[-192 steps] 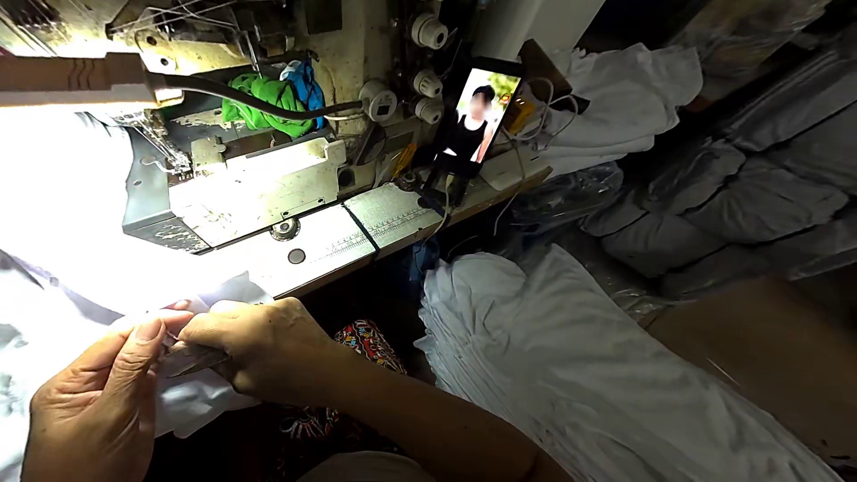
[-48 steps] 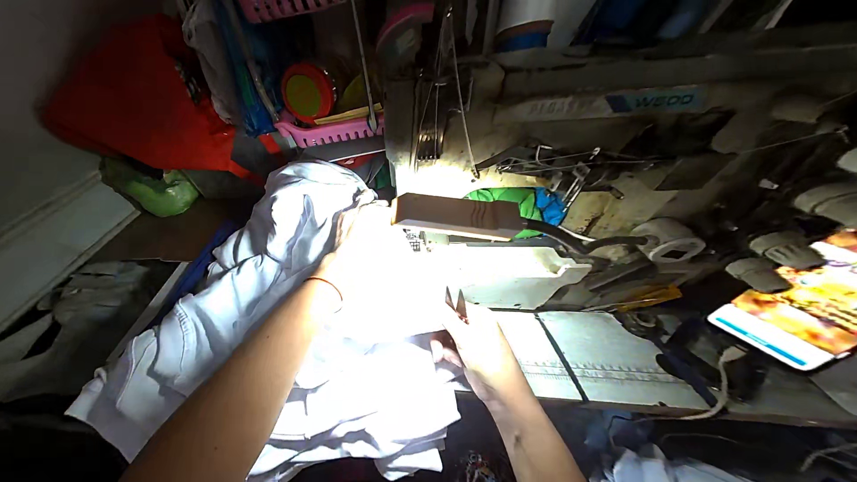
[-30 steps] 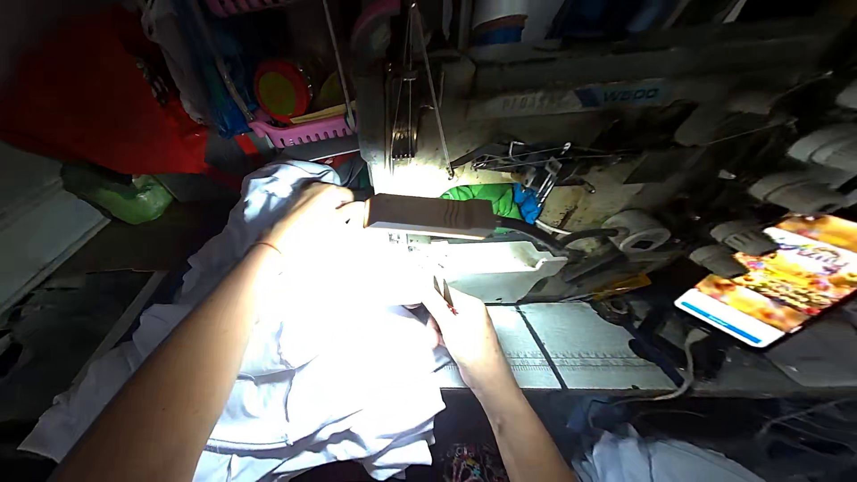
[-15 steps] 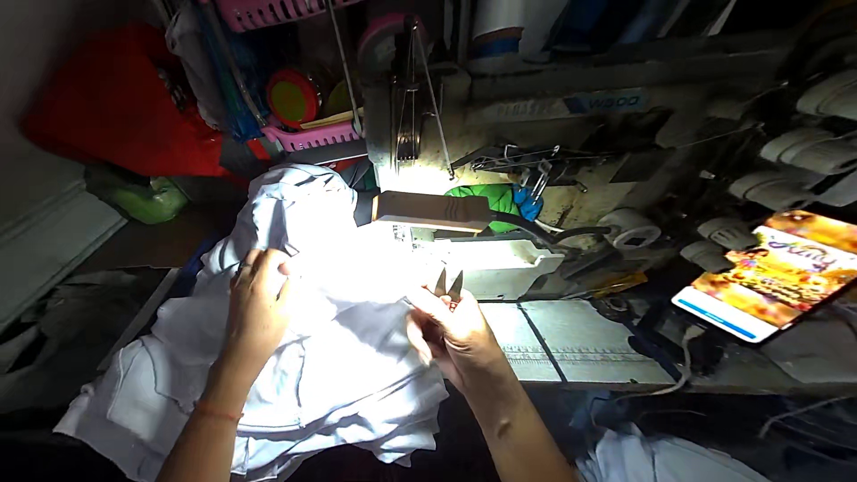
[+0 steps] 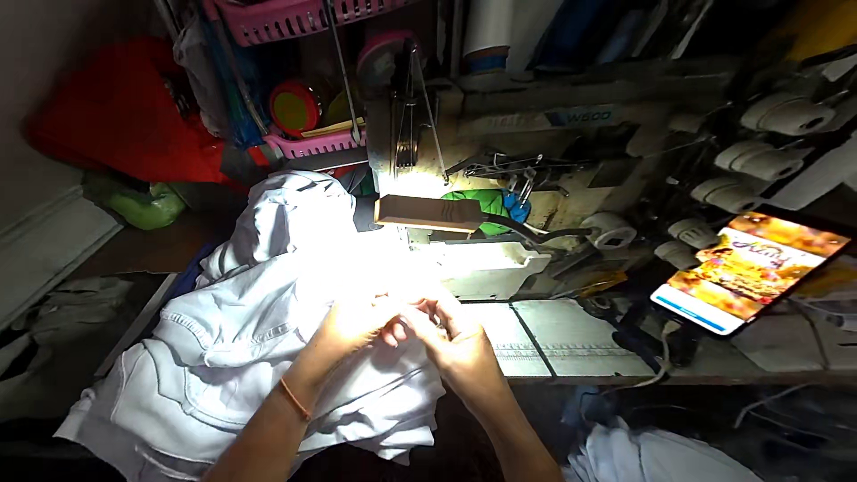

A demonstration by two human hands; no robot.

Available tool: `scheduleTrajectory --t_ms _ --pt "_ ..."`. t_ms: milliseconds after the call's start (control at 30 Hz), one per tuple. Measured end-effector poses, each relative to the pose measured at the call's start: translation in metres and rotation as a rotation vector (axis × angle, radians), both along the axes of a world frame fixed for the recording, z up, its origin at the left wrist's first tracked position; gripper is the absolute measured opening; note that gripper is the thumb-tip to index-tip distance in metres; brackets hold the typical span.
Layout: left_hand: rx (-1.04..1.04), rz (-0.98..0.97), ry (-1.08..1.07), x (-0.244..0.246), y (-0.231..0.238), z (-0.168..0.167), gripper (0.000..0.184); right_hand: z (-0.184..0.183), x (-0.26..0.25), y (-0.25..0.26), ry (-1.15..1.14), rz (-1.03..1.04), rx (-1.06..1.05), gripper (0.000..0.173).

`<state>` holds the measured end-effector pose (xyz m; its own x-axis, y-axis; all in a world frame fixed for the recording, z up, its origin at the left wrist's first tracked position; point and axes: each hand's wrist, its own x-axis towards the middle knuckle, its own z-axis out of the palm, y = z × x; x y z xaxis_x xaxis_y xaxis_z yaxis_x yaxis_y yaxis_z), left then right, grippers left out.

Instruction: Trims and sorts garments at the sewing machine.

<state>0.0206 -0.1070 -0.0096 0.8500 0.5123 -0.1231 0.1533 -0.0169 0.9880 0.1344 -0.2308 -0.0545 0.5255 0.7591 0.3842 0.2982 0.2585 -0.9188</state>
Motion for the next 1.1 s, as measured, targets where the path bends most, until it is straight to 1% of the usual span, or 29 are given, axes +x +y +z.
scheduleTrajectory --t_ms 33,67,100,133,167,200,233,267,300,333,367,400,433,467,500,533,567,600,667,733,767,833,900,967,1000,1033,1067,1100 --pt "-0.040 -0.083 0.064 -0.001 0.000 -0.002 0.020 -0.002 0.007 0.000 0.062 -0.032 -0.105 0.013" --pt "-0.034 -0.179 0.139 -0.002 -0.001 -0.001 0.023 -0.003 0.013 0.000 0.122 -0.020 -0.208 0.012" --pt "0.023 -0.277 0.227 -0.004 -0.001 0.003 0.026 -0.002 0.018 0.000 0.164 0.006 -0.285 0.012" --pt "0.126 -0.341 0.310 -0.006 -0.001 0.011 0.029 -0.001 0.019 0.001 0.164 0.011 -0.323 0.012" --pt "0.284 -0.351 0.370 -0.007 0.000 0.020 0.032 0.001 0.018 0.001 0.129 0.000 -0.317 0.013" --pt "0.488 -0.294 0.379 -0.009 0.002 0.027 0.031 0.005 0.015 0.002 0.070 -0.015 -0.281 0.014" --pt "0.728 -0.207 0.324 -0.012 0.005 0.030 0.025 0.008 0.011 0.002 0.009 -0.026 -0.234 0.013" --pt "0.985 -0.138 0.211 -0.013 0.010 0.030 0.019 0.012 0.006 0.003 -0.050 -0.028 -0.179 0.013" --pt "1.216 -0.133 0.134 -0.015 0.016 0.034 0.019 0.016 0.003 0.004 -0.097 -0.014 -0.136 0.015" --pt "1.406 -0.169 0.080 -0.017 0.024 0.040 0.020 0.022 0.002 0.005 -0.129 0.011 -0.114 0.019" --pt "1.525 -0.218 0.071 -0.021 0.031 0.053 0.020 0.026 0.005 0.007 -0.144 0.022 -0.108 0.017" --pt "1.546 -0.255 0.168 -0.025 0.036 0.071 0.026 0.031 0.010 0.010 -0.126 0.002 -0.123 0.012" --pt "1.471 -0.267 0.373 -0.028 0.037 0.096 0.030 0.034 0.018 0.012 -0.099 -0.027 -0.154 0.011" --pt "1.403 -0.231 0.551 -0.029 0.042 0.120 0.030 0.036 0.027 0.016 -0.077 -0.055 -0.164 0.011" --pt "1.368 -0.208 0.672 -0.028 0.050 0.139 0.027 0.037 0.035 0.020 -0.068 -0.074 -0.157 0.010" --pt "1.339 -0.192 0.694 -0.029 0.058 0.152 0.021 0.039 0.041 0.023 -0.088 -0.082 -0.141 0.012" --pt "1.319 -0.198 0.650 -0.030 0.064 0.160 0.015 0.042 0.043 0.026 -0.135 -0.073 -0.126 0.018" --pt "1.309 -0.223 0.563 -0.030 0.069 0.162 0.011 0.044 0.042 0.030 -0.179 -0.059 -0.115 0.025" --pt "1.286 -0.296 0.374 -0.027 0.073 0.157 0.005 0.044 0.037 0.040 -0.187 -0.012 -0.103 0.028" --pt "1.242 -0.361 0.261 -0.021 0.071 0.153 0.007 0.042 0.035 0.049 -0.131 0.070 -0.112 0.020" --pt "1.199 -0.376 0.249 -0.019 0.068 0.153 0.007 0.040 0.035 0.051 -0.088 0.114 -0.127 0.017" --pt "1.119 -0.384 0.285 -0.016 0.063 0.154 0.008 0.036 0.035 0.052 0.018 0.182 -0.141 0.011" --pt "1.061 -0.425 0.364 -0.011 0.062 0.153 0.015 0.029 0.032 0.046 0.121 0.207 -0.156 0.006" --pt "1.097 -0.469 0.369 -0.007 0.065 0.145 0.016 0.018 0.028 0.040 0.215 0.199 -0.163 0.009" --pt "1.147 -0.482 0.366 -0.006 0.068 0.139 0.023 0.011 0.027 0.038 0.244 0.199 -0.143 0.009" --pt "1.185 -0.460 0.404 -0.005 0.070 0.135 0.031 0.006 0.026 0.037 0.273 0.193 -0.119 0.006" --pt "1.205 -0.406 0.499 -0.004 0.070 0.133 0.034 0.002 0.026 0.038 0.298 0.186 -0.096 0.004" --pt "1.231 -0.349 0.605 -0.003 0.072 0.131 0.034 0.001 0.027 0.040 0.318 0.183 -0.079 0.004"
